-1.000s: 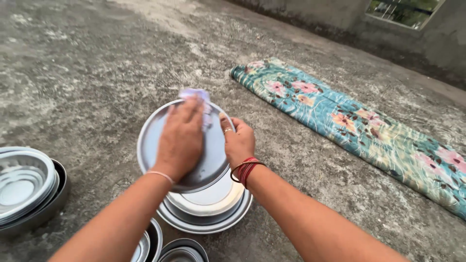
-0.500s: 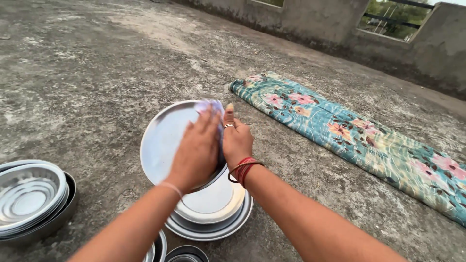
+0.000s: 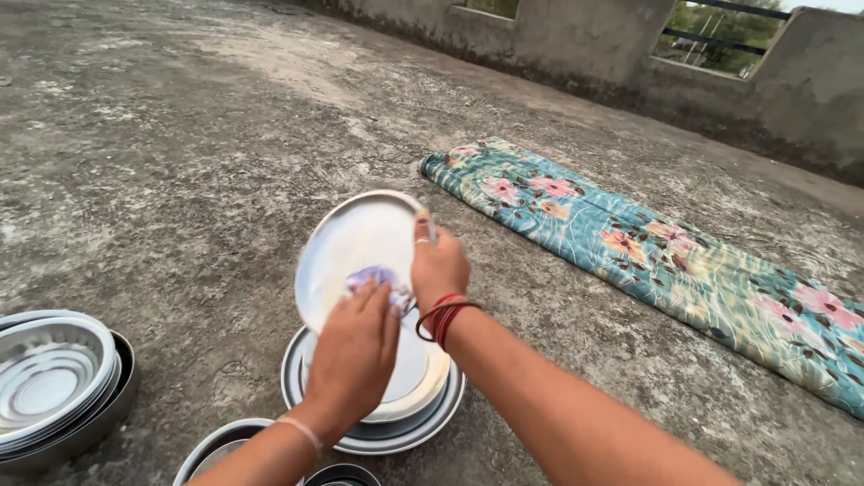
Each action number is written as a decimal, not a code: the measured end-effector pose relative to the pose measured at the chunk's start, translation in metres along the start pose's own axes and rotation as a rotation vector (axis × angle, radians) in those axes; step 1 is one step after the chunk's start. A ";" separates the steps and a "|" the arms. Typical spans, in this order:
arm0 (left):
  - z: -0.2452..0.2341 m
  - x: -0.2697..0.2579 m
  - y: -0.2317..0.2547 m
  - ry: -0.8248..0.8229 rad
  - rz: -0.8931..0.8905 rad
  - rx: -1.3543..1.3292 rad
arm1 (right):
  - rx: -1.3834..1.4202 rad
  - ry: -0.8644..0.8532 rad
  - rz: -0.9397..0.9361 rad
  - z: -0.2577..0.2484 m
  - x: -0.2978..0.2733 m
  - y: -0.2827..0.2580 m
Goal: The recorder is wiping various stainless steel bowls and plates with a small cloth.
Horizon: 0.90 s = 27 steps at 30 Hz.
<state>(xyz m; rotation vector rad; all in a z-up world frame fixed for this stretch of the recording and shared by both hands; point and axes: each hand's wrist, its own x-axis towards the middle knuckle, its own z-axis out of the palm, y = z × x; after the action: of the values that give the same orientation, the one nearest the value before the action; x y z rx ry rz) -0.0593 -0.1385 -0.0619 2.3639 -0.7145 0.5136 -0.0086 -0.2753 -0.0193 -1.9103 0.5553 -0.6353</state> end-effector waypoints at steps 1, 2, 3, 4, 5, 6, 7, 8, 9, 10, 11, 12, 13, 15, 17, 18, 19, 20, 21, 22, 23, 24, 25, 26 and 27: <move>0.007 0.005 -0.005 -0.003 0.001 -0.003 | -0.002 0.003 0.003 0.004 0.000 0.007; 0.014 0.010 -0.010 0.054 0.085 -0.083 | 0.000 -0.032 -0.048 0.008 0.001 0.015; 0.022 0.015 -0.014 0.113 0.168 -0.164 | 0.001 -0.067 -0.100 0.012 0.002 0.022; 0.019 0.022 -0.019 0.111 0.168 -0.167 | -0.001 -0.065 -0.098 0.012 -0.003 0.022; 0.016 0.028 -0.025 0.160 0.215 -0.129 | -0.021 -0.124 -0.090 0.011 -0.008 0.023; 0.014 0.035 -0.030 0.208 0.261 -0.090 | -0.040 -0.182 -0.083 0.011 -0.013 0.023; 0.010 0.039 -0.039 0.207 0.263 -0.091 | -0.040 -0.180 -0.082 0.009 -0.012 0.021; 0.007 0.043 -0.047 0.207 0.218 0.007 | -0.097 -0.156 -0.100 0.008 -0.011 0.020; 0.003 0.046 -0.056 0.206 0.171 0.106 | -0.154 -0.134 -0.117 0.006 -0.010 0.018; 0.003 0.045 -0.063 0.206 0.172 0.106 | -0.153 -0.134 -0.117 0.005 -0.004 0.020; 0.002 0.042 -0.071 0.195 0.108 0.195 | -0.072 -0.078 -0.067 0.004 0.001 0.021; 0.002 0.040 -0.079 0.184 0.044 0.284 | 0.008 -0.022 -0.017 0.004 0.006 0.022; 0.000 0.034 -0.075 0.183 0.045 0.284 | 0.008 -0.020 -0.016 0.002 0.006 0.019; -0.003 0.021 -0.066 0.187 0.021 0.317 | 0.114 0.114 0.034 -0.003 0.007 0.013; -0.017 0.007 -0.035 0.165 0.004 0.221 | 0.146 0.159 0.083 0.004 0.015 0.023; -0.025 0.001 -0.019 0.148 -0.018 0.129 | 0.178 0.199 0.126 0.007 0.019 0.028; -0.023 -0.002 -0.015 0.138 -0.011 0.125 | 0.177 0.209 0.135 0.014 0.023 0.042; -0.022 -0.005 -0.011 0.141 0.041 0.045 | 0.116 0.223 0.195 0.021 0.026 0.055; -0.020 -0.008 -0.006 0.143 0.091 -0.040 | 0.050 0.240 0.255 0.026 0.030 0.070; -0.016 -0.007 -0.010 0.133 0.098 -0.049 | 0.045 0.251 0.263 0.024 0.023 0.074; -0.011 -0.006 -0.013 0.124 0.205 -0.019 | 0.063 0.183 0.342 0.023 0.018 0.076; -0.006 -0.004 -0.016 0.116 0.313 0.010 | 0.083 0.114 0.420 0.021 0.012 0.079; -0.004 -0.003 -0.026 0.111 0.321 -0.001 | 0.080 0.128 0.425 0.023 0.011 0.087; -0.001 -0.002 -0.035 0.076 0.373 0.091 | 0.090 0.073 0.452 0.026 0.010 0.095; 0.004 0.001 -0.043 0.042 0.428 0.178 | 0.100 0.023 0.478 0.025 0.010 0.103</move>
<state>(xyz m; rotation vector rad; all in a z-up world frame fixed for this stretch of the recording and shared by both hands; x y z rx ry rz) -0.0324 -0.1128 -0.0829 2.3540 -1.2085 0.8347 0.0045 -0.3048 -0.1204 -1.5975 0.9392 -0.3655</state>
